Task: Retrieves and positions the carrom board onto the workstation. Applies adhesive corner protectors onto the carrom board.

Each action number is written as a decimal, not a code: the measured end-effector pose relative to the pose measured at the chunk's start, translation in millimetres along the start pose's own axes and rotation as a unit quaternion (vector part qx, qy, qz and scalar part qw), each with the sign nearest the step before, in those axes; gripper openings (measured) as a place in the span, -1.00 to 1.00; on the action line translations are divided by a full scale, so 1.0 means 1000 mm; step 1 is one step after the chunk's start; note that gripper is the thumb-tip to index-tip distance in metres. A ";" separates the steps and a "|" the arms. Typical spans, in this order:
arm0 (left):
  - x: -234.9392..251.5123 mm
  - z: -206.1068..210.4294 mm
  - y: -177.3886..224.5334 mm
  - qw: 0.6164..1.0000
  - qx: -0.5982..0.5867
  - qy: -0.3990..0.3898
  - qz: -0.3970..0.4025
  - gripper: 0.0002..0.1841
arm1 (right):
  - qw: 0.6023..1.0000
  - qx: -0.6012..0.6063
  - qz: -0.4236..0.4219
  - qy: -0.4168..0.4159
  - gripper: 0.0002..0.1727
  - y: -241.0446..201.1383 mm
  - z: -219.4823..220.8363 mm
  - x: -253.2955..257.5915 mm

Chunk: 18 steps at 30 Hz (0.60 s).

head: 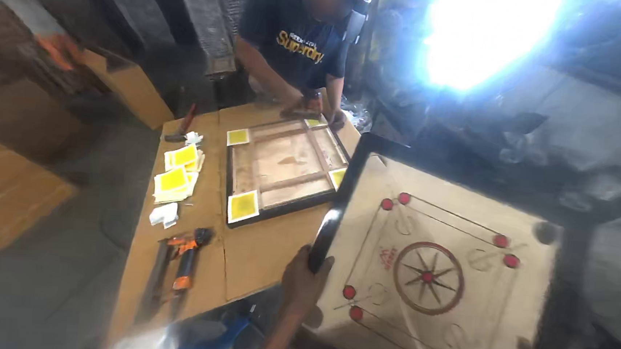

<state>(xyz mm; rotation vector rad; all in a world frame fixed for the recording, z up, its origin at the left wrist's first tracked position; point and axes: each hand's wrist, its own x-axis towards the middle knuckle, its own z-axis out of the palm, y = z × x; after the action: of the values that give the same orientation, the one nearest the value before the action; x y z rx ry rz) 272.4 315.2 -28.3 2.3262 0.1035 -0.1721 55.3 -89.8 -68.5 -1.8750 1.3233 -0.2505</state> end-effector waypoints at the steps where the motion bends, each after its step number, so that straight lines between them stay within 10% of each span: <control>1: 0.014 -0.006 -0.005 1.000 0.013 0.010 -0.025 -0.31 | 0.998 -0.005 -0.064 -0.003 -0.29 0.001 0.026 0.023; 7: 0.089 -0.040 -0.048 0.981 0.051 0.128 -0.138 -0.37 | 0.986 -0.034 -0.158 -0.046 -0.34 -0.135 0.176 0.106; 18: 0.179 -0.096 -0.065 0.935 0.101 0.204 -0.273 -0.42 | 0.939 -0.131 -0.271 -0.166 -0.44 -0.360 0.297 0.122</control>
<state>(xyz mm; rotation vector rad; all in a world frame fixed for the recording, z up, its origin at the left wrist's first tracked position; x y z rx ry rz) 449.2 433.4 -37.7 2.4514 0.9851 0.0326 529.0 -2.5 -42.7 -2.3624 0.6138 -0.0286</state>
